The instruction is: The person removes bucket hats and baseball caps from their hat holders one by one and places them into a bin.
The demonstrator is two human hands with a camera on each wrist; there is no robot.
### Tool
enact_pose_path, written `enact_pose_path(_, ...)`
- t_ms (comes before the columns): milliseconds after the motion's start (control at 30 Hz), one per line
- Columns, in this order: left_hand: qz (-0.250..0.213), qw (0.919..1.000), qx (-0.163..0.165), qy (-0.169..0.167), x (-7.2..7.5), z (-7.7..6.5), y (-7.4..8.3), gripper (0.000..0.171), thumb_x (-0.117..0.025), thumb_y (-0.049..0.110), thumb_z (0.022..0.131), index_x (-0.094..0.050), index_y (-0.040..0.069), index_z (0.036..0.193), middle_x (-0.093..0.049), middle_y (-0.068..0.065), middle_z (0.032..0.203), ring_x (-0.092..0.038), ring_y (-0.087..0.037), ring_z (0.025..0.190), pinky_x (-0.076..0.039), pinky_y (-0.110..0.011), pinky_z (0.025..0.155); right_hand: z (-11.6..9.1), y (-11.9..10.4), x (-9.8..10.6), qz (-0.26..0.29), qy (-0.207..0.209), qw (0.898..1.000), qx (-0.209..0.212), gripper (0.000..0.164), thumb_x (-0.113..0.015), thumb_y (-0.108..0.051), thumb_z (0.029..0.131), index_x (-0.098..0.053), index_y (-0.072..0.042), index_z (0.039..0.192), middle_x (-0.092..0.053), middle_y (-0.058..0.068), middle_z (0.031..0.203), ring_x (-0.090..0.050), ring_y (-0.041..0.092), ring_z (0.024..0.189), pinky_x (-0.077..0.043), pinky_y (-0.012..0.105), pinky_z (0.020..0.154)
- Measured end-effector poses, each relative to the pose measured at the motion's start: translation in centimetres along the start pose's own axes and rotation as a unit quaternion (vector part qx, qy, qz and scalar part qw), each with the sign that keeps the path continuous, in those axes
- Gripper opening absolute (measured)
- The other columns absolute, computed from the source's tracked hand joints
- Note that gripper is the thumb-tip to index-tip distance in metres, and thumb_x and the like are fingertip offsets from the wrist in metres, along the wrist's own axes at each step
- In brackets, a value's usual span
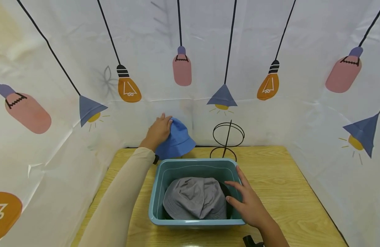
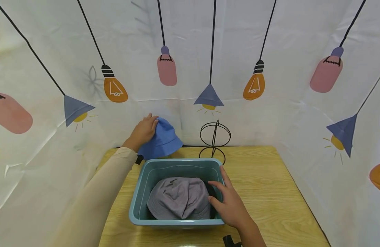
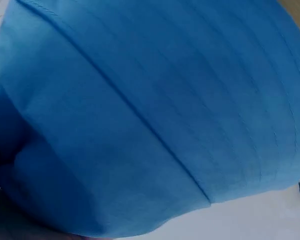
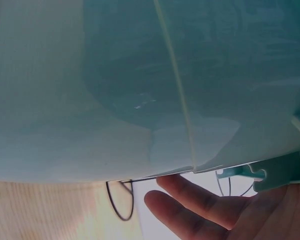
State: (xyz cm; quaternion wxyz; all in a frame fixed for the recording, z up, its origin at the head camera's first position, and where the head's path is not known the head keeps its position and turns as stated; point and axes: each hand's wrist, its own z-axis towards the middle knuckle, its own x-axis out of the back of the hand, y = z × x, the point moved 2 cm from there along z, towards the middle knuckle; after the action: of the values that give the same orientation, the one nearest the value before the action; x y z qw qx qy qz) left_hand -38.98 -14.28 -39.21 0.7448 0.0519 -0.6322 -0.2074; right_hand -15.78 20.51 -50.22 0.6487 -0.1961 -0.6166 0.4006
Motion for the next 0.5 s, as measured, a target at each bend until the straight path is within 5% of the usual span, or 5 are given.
enact_pose_path(200,-0.043,0.9976,0.008,0.054,1.0,0.1,-0.7,0.047,-0.031,0.035,0.114,-0.052,0.016,0.151,-0.050,-0.027,0.153,-0.044,-0.051,0.143,-0.038,-0.065,0.114,0.0,-0.1,-0.1,0.001,0.000,1.000,0.004,0.040,-0.071,-0.031,0.098,-0.063,-0.034,0.137,-0.003,0.001,0.176,-0.017,0.044,0.158,-0.035,0.077,0.106)
enact_pose_path(500,-0.080,0.9914,0.070,0.076,2.2,-0.2,-2.3,0.051,-0.026,0.038,0.114,-0.047,0.017,0.155,-0.054,-0.017,0.153,-0.052,-0.048,0.136,-0.042,-0.063,0.111,-0.2,-0.3,0.0,-0.004,-0.002,1.000,-0.002,0.040,-0.070,-0.033,0.099,-0.062,-0.034,0.138,-0.002,0.000,0.176,-0.017,0.045,0.158,-0.036,0.076,0.106)
